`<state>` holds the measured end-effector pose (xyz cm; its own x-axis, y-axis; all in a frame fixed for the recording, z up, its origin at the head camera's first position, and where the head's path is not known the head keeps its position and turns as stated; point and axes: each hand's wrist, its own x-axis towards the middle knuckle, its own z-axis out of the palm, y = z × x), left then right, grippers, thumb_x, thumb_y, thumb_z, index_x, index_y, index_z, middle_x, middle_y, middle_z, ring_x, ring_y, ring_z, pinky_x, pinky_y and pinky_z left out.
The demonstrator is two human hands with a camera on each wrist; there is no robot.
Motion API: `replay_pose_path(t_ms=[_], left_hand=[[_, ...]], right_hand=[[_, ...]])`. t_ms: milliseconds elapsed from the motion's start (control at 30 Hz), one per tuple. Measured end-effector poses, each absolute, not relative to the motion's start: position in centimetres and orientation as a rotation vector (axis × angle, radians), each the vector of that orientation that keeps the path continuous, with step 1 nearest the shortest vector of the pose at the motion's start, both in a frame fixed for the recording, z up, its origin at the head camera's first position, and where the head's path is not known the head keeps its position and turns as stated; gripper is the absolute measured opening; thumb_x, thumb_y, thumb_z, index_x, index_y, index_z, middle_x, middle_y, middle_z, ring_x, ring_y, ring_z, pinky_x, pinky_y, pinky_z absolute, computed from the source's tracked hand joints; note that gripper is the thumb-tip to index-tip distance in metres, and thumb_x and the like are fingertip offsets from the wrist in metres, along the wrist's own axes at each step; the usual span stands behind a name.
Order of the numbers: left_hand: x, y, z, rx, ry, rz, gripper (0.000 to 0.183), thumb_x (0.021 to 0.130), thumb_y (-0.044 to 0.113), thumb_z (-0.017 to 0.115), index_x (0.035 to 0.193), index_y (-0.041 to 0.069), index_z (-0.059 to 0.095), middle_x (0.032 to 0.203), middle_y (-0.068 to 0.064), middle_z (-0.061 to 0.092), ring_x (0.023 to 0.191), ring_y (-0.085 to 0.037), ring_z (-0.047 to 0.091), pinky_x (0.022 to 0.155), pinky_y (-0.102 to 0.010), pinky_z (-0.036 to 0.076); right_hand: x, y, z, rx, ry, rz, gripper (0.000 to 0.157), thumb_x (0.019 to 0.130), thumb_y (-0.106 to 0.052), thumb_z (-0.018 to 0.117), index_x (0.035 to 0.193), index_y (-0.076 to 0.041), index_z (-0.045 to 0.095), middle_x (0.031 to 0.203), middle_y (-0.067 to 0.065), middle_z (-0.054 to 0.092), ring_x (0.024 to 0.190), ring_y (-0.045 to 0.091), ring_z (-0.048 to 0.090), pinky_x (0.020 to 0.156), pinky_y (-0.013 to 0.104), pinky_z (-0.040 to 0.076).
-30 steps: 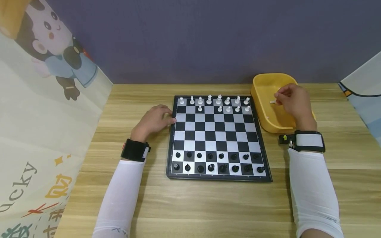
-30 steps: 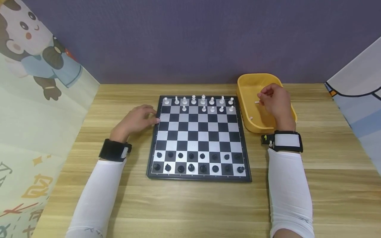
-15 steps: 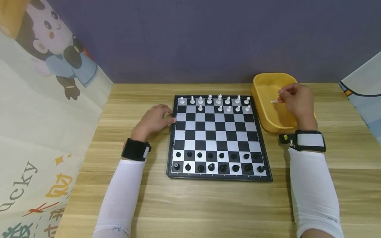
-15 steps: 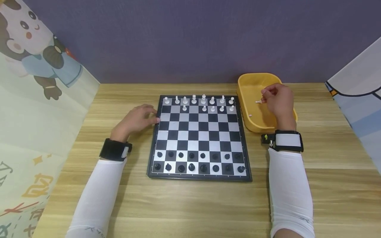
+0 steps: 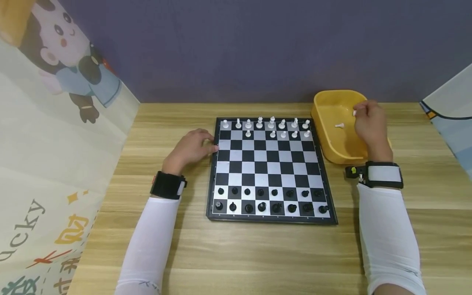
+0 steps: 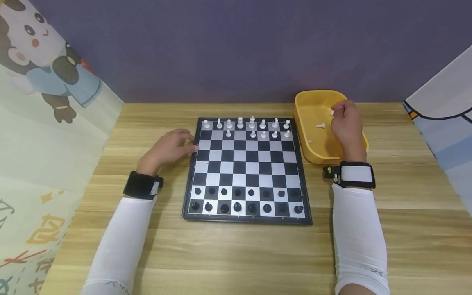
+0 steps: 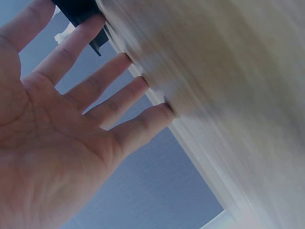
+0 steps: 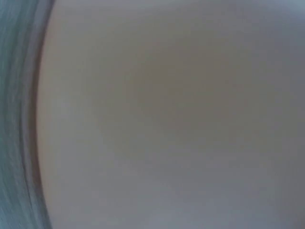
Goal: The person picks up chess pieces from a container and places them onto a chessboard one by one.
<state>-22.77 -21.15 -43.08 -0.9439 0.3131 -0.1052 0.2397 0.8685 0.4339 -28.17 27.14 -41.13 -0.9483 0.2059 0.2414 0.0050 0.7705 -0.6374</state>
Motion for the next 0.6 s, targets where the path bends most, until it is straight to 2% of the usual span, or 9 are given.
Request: replay_pose_path(t_ms=[133,300,433,600], left_hand=[[-22.8,-21.2,-43.1,0.422,2.873,0.641,0.045,0.086,0.05,0.053,0.116,0.018,0.058,0.138,-0.009,0.041,0.129,-0.029,0.031,0.104,-0.045,0.02],[-22.7,-21.1,-43.2,0.42,2.868,0.642,0.045,0.086,0.05,0.054,0.117,0.017,0.058,0.138,-0.009,0.04,0.129,-0.029,0.031,0.104,-0.045,0.02],[-22.7,-21.1,-43.3,0.419,2.867,0.652,0.045,0.086,0.049,0.054,0.117,0.017,0.058,0.137,-0.008,0.041,0.128,-0.029,0.033,0.104,-0.044,0.021],[-22.8,-21.2,-43.3,0.431,2.867,0.667,0.043,0.087,0.048,0.055,0.116,0.016,0.058,0.136,-0.008,0.043,0.126,-0.029,0.035,0.103,-0.043,0.022]], right_hand=[[-28.0,26.9,-40.8,-0.172,-2.692,1.053,0.034,0.097,-0.03,0.028,0.116,-0.005,0.044,0.097,0.01,0.046,0.077,0.019,0.044,0.065,0.029,0.036],[-27.7,26.4,-40.3,-0.18,-2.682,1.234,0.029,0.095,-0.031,0.039,0.115,-0.009,0.041,0.097,0.009,0.048,0.069,0.016,0.054,0.061,0.027,0.048],[-27.3,25.6,-39.7,-0.155,-2.67,1.239,0.034,0.092,-0.034,0.049,0.114,-0.008,0.048,0.099,0.008,0.052,0.077,0.018,0.057,0.065,0.025,0.049],[-26.6,24.3,-38.1,-0.085,-2.68,1.16,0.038,0.087,-0.042,0.055,0.106,-0.009,0.059,0.093,0.008,0.058,0.074,0.019,0.058,0.061,0.024,0.048]])
